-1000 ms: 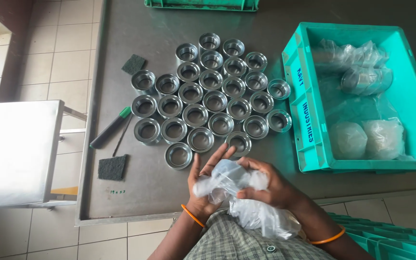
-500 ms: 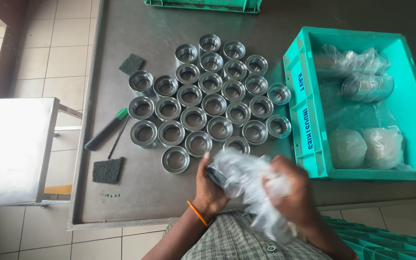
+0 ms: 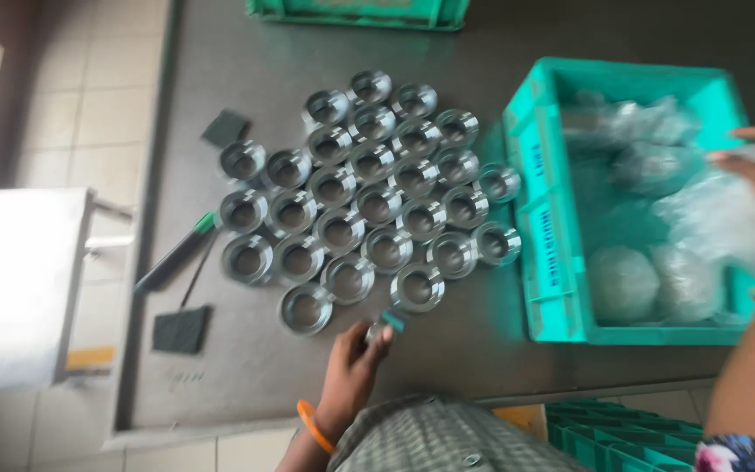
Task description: Inspecting and packaging metal rings on a metal fabrication floor.
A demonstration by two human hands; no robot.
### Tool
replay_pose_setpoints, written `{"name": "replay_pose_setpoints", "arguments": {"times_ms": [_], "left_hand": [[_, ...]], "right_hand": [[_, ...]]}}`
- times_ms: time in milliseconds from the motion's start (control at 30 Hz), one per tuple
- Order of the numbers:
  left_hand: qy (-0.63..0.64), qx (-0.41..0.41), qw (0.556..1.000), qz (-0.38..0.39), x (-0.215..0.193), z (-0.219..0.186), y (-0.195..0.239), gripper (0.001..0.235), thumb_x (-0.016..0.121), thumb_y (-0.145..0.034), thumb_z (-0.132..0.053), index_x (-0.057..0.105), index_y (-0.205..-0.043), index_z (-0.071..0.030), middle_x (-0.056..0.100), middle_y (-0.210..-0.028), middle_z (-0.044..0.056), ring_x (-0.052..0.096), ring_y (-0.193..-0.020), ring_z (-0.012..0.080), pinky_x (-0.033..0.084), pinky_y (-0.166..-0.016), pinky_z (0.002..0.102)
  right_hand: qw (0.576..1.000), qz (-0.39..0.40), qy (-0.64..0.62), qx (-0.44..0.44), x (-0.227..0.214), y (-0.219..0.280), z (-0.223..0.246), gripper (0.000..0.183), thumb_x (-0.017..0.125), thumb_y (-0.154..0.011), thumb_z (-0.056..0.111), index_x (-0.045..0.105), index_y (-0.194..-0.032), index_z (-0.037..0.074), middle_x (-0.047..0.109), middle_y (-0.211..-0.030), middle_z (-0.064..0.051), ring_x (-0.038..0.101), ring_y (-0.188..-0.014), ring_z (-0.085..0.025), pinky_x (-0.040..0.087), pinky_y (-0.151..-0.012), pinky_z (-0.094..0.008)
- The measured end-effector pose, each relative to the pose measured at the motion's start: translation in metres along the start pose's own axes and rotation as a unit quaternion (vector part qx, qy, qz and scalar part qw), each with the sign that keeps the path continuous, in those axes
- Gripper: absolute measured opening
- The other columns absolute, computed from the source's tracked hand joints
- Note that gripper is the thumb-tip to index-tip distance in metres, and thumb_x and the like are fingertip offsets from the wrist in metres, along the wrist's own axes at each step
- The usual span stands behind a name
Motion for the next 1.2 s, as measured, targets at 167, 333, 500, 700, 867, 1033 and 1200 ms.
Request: {"name": "replay_pose_setpoints", "arguments": {"times_ms": [167,333,500,700,867,1033,1200], "left_hand": [[-0.539,0.336,0.769,-0.075,0.042,-0.067,0.028,0.029,0.085,-0.071,-0.025,0.072,-0.092,-0.009,0.075,-0.100,0.004,0.054,-0.119,0.0320,0.041,-0.095,0.048],[-0.631,0.362,0.679,-0.098,0.041,-0.040,-0.008,0.043,0.083,-0.064,-0.028,0.067,-0.100,-0.011,0.068,-0.112,0.005,0.048,-0.126,0.0325,0.030,-0.100,0.056],[-0.686,0.347,0.627,-0.122,0.048,-0.024,-0.029,0.045,0.078,-0.074,-0.040,0.059,-0.102,-0.011,0.058,-0.117,0.007,0.039,-0.133,0.0307,0.024,-0.100,0.065],[-0.721,0.294,0.609,-0.151,0.055,-0.035,-0.039,0.038,0.068,-0.087,-0.046,0.055,-0.093,-0.011,0.058,-0.116,0.006,0.033,-0.143,0.0291,0.022,-0.093,0.071],[-0.705,0.312,0.624,-0.127,0.061,-0.046,-0.033,0.046,0.067,-0.085,-0.050,0.056,-0.099,-0.008,0.057,-0.120,0.009,0.034,-0.139,0.0329,0.023,-0.087,0.074],[-0.673,0.208,0.703,-0.095,0.086,-0.111,0.000,0.052,0.064,-0.085,-0.060,0.060,-0.111,-0.015,0.058,-0.125,0.003,0.034,-0.138,0.0272,0.026,-0.102,0.061],[-0.120,0.365,0.906,0.179,0.119,-0.118,0.008,0.068,0.025,-0.109,-0.059,0.051,-0.144,-0.007,0.055,-0.146,0.010,0.047,-0.139,0.0285,0.036,-0.115,0.043]], "right_hand": [[0.977,-0.046,0.142,-0.150,0.066,-0.070,-0.018,0.091,0.083,-0.084,0.055,0.054,-0.154,0.005,0.061,-0.137,-0.032,0.060,-0.125,-0.044,0.049,-0.100,-0.052],[0.971,-0.024,0.235,-0.016,0.102,-0.048,0.029,0.058,0.084,-0.081,0.044,0.071,-0.133,0.025,0.066,-0.136,-0.014,0.063,-0.123,-0.037,0.051,-0.099,-0.049],[0.963,0.022,0.264,-0.053,0.094,-0.009,0.075,0.053,0.079,-0.075,0.019,0.076,-0.125,0.034,0.058,-0.139,-0.009,0.066,-0.112,-0.032,0.054,-0.093,-0.046],[0.944,0.025,0.300,-0.131,0.110,-0.001,0.091,0.051,0.076,-0.076,0.016,0.075,-0.124,0.034,0.072,-0.127,-0.003,0.068,-0.114,-0.030,0.057,-0.092,-0.046],[0.974,0.005,0.195,-0.117,0.084,0.021,0.123,0.053,0.079,-0.075,0.019,0.073,-0.126,0.031,0.075,-0.118,-0.008,0.069,-0.108,-0.034,0.056,-0.091,-0.047],[0.959,-0.031,-0.079,-0.269,0.017,0.149,0.243,0.051,0.080,-0.079,0.014,0.068,-0.129,0.014,0.071,-0.125,-0.009,0.068,-0.115,-0.025,0.055,-0.098,-0.036],[0.826,0.273,-0.477,-0.124,0.112,0.259,0.288,0.057,0.076,-0.071,0.001,0.064,-0.127,0.003,0.074,-0.111,-0.013,0.073,-0.098,-0.020,0.060,-0.085,-0.036]]}}
Point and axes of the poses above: each hand's wrist, its own y-axis away from the middle knuckle, its own x-axis out of the palm, z = x × y, the point moved 7 cm from there along -y, towards the middle knuckle
